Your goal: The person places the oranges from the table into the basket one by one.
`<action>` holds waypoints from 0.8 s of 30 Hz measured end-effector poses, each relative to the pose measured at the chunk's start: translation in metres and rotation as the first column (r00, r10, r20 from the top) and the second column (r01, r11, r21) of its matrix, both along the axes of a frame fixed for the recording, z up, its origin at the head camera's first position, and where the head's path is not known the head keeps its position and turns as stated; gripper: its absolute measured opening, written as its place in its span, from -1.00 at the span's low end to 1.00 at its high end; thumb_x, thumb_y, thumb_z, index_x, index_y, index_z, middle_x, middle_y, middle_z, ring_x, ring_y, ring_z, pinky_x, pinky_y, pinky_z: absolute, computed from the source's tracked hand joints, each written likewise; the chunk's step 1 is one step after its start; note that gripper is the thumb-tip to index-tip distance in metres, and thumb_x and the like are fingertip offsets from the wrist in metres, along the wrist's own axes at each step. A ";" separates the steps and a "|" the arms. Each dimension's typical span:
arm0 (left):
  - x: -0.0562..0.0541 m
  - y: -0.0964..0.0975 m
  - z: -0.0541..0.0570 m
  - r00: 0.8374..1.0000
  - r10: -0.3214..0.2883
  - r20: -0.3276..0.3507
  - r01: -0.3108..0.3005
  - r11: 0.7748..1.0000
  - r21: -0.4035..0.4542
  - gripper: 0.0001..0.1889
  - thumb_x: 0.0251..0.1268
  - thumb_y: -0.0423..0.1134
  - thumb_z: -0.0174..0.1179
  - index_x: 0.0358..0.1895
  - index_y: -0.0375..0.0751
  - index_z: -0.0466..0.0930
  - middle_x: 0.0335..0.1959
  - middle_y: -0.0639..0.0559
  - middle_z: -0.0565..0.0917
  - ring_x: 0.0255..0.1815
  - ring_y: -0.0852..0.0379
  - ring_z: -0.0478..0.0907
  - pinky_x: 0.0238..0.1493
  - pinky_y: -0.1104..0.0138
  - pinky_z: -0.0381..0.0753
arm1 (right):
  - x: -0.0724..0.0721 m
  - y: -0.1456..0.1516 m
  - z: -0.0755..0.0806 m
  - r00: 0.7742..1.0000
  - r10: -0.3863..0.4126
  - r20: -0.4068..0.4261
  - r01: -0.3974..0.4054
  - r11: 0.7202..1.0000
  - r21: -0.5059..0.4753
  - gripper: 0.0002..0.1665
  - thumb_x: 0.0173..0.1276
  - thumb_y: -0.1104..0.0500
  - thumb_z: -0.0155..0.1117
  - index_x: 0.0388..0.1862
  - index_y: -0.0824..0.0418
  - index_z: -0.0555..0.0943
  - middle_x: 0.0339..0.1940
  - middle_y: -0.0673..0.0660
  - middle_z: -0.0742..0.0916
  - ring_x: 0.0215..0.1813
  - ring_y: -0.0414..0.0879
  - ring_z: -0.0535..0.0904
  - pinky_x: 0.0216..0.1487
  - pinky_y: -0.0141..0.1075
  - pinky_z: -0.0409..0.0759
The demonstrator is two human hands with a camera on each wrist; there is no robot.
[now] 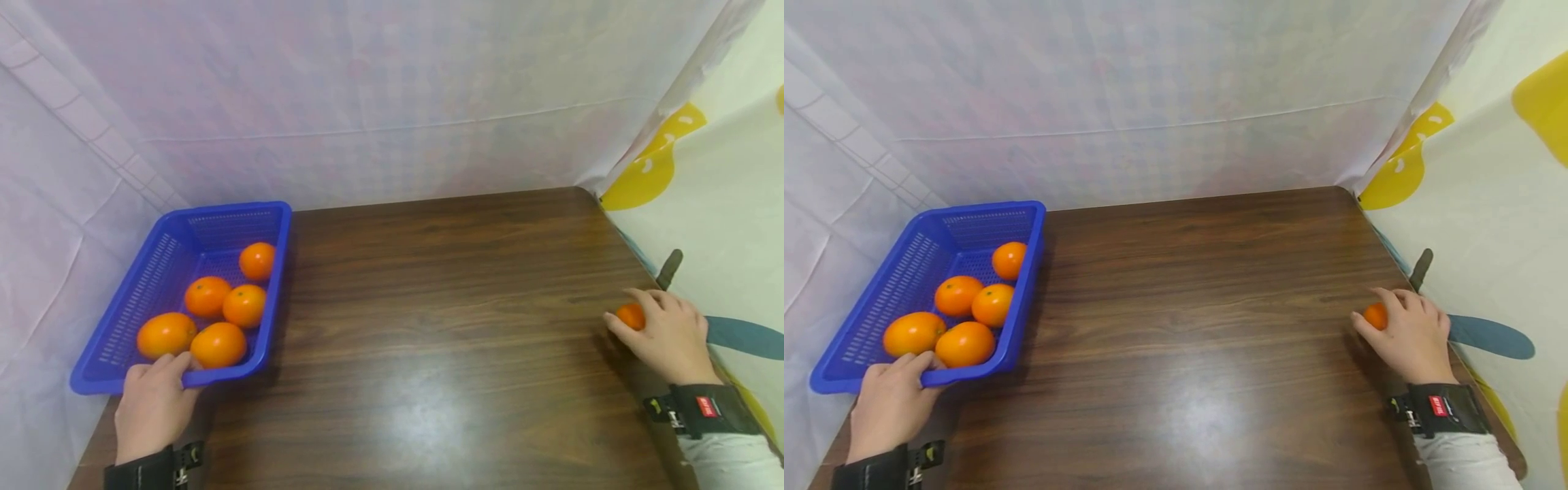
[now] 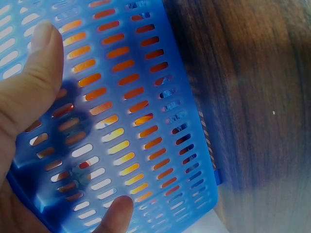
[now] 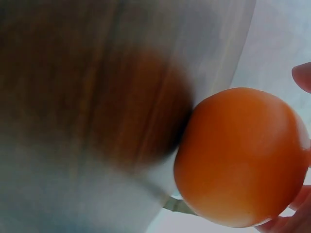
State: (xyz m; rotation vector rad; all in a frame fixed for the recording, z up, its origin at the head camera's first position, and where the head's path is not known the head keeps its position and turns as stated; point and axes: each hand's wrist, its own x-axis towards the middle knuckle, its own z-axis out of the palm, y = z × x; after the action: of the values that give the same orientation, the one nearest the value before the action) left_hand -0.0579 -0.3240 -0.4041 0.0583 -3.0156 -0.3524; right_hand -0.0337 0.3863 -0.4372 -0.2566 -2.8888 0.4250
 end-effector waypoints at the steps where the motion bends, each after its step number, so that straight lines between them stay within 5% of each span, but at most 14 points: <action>1: 0.000 0.000 0.000 1.000 0.000 0.000 0.000 1.000 0.002 -0.89 0.24 -0.28 0.34 -0.26 -0.09 0.59 -0.31 -0.12 0.60 0.00 -0.38 0.35 -0.33 -0.32 0.45 | 0.000 0.000 -0.001 1.000 -0.002 -0.003 0.002 1.000 0.000 -0.22 0.37 -0.26 0.25 0.32 0.27 0.43 0.21 0.52 0.45 0.20 0.61 0.24 0.03 0.46 0.09; 11: 0.001 0.000 -0.002 1.000 -0.006 -0.021 0.006 1.000 -0.004 -0.87 0.19 -0.30 0.36 -0.28 -0.09 0.58 -0.33 -0.11 0.60 -0.02 -0.37 0.36 -0.29 -0.32 0.44 | -0.001 0.003 -0.010 1.000 0.013 -0.004 -0.013 1.000 0.002 -0.25 0.33 -0.20 0.31 0.26 0.30 0.46 0.15 0.53 0.45 0.10 0.59 0.29 -0.13 0.36 0.23; 20: 0.001 0.001 0.000 1.000 0.004 -0.011 -0.004 1.000 -0.005 -0.88 0.22 -0.30 0.35 -0.27 -0.10 0.58 -0.33 -0.11 0.59 -0.01 -0.37 0.35 -0.28 -0.33 0.44 | -0.004 0.005 -0.012 0.998 0.056 0.020 -0.056 0.998 -0.022 -0.26 0.35 -0.12 0.31 0.24 0.42 0.42 0.13 0.62 0.38 0.12 0.64 0.21 0.05 0.35 0.13; 24: 0.001 0.002 0.001 1.000 0.002 -0.004 -0.002 1.000 -0.005 -0.88 0.24 -0.29 0.35 -0.26 -0.09 0.57 -0.32 -0.11 0.59 0.00 -0.37 0.35 -0.29 -0.33 0.45 | -0.004 0.006 -0.013 0.998 0.056 0.022 -0.055 0.998 -0.022 -0.27 0.34 -0.08 0.33 0.23 0.43 0.41 0.10 0.63 0.38 0.05 0.60 0.23 -0.03 0.28 0.15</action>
State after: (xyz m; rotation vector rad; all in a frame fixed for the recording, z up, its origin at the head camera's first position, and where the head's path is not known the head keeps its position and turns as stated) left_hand -0.0567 -0.3225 -0.4027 0.0608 -3.0126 -0.3440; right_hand -0.0372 0.3919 -0.4498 -0.1860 -2.9209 0.4659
